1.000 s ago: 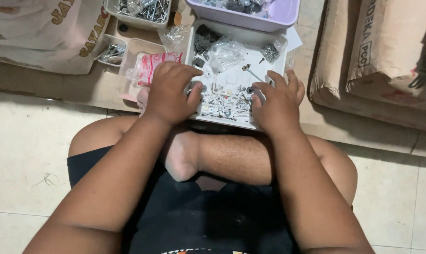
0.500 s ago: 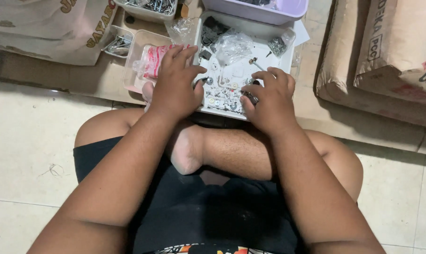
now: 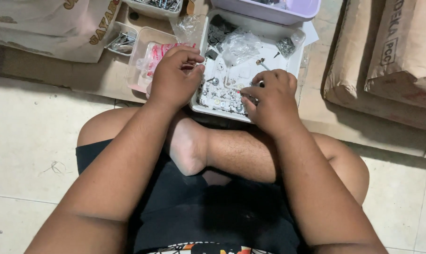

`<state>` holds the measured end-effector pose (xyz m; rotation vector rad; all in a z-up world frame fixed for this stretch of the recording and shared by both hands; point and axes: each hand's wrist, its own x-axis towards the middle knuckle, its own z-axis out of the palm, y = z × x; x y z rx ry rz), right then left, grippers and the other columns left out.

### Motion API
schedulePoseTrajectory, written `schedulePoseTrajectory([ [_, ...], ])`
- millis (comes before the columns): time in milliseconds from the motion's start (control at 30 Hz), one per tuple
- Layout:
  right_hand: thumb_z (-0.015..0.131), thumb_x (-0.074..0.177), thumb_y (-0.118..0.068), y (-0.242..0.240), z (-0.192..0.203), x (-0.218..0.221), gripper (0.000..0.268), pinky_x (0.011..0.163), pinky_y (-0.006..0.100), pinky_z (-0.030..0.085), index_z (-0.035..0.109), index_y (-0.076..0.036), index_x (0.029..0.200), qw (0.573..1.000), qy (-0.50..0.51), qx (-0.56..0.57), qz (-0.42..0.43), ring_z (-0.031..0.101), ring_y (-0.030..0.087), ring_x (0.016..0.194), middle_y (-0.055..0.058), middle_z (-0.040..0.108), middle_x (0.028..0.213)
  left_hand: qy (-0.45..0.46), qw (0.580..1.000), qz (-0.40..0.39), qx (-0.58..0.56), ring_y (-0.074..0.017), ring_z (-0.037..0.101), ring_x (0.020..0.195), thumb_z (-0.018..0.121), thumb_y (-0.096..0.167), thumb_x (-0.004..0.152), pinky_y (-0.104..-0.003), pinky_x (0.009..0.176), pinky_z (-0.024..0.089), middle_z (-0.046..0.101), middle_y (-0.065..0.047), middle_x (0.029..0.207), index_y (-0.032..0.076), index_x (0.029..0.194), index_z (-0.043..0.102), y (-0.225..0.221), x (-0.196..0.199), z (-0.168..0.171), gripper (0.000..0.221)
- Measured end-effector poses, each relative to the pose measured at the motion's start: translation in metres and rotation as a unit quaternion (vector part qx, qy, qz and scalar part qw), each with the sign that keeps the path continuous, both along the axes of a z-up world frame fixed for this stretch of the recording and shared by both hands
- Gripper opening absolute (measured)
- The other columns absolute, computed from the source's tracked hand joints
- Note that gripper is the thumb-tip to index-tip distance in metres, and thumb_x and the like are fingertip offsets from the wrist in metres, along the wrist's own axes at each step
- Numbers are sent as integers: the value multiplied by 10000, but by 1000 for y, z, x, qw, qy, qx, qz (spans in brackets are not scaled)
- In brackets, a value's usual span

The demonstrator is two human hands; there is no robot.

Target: The person sorts through various metal hardware components, picking up small screws and nuts from a white tray and placing them into different plastic bags and containers by hand.

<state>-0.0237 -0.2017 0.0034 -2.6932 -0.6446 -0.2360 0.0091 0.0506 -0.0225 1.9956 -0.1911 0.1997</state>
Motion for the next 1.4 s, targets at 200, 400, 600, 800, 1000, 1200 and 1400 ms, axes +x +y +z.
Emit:
schedulePoseTrajectory([
  [200, 812, 810, -177, 3, -1, 5, 94, 1060, 468, 334, 813, -138, 895, 1000, 3, -22, 6, 474, 329, 1150, 62, 624, 1187, 91, 991, 33, -97, -125, 682, 906, 716, 42, 923, -251, 851, 582, 712, -61, 1102, 40, 1052, 704, 3, 6, 0, 130],
  [400, 776, 872, -147, 7, 2, 6, 67, 1053, 478, 352, 768, -94, 911, 1000, 18, -19, 16, 482, 335, 1142, 98, 618, 1188, 7, 1000, 8, -27, -211, 655, 1051, 734, 48, 903, -293, 901, 536, 654, -97, 1163, 38, 1021, 710, 1, 8, 3, 121],
  [600, 766, 869, -125, 11, 5, 9, 64, 1065, 473, 347, 763, -64, 890, 999, 13, -41, 26, 506, 328, 1171, 102, 640, 1198, 28, 998, -5, -58, -158, 641, 907, 737, 24, 901, -259, 804, 552, 640, -87, 1163, 31, 1020, 706, 1, 10, 3, 123],
  [800, 801, 842, -190, 9, 11, 12, 150, 1067, 476, 344, 810, -144, 984, 998, 40, -43, 34, 486, 338, 1191, 74, 630, 1243, 46, 995, -4, -84, -132, 614, 854, 726, 36, 921, -242, 768, 535, 631, -77, 1143, 32, 1013, 713, 2, 14, 0, 93],
  [1000, 795, 876, -126, 11, 5, 15, 96, 1059, 455, 383, 782, -102, 969, 998, 11, -46, 46, 548, 310, 1149, 66, 662, 1194, 44, 996, -17, -74, -141, 602, 861, 710, 35, 932, -246, 772, 522, 616, -61, 1065, 33, 1008, 704, 3, 15, 4, 77],
  [1200, 786, 858, -143, 10, 9, 17, 133, 1076, 472, 358, 778, -95, 983, 997, 33, -23, 63, 531, 329, 1176, 93, 643, 1226, 61, 995, -14, -79, -120, 584, 809, 698, 34, 936, -236, 738, 516, 611, -49, 1029, 37, 994, 710, 2, 16, 6, 59],
  [1400, 808, 870, -152, 11, 8, 17, 133, 1068, 461, 365, 797, -110, 996, 997, 31, -40, 56, 537, 308, 1168, 61, 662, 1217, 60, 995, -17, -78, -122, 580, 811, 699, 40, 936, -238, 737, 513, 609, -52, 1035, 37, 992, 712, 2, 17, 6, 58],
])
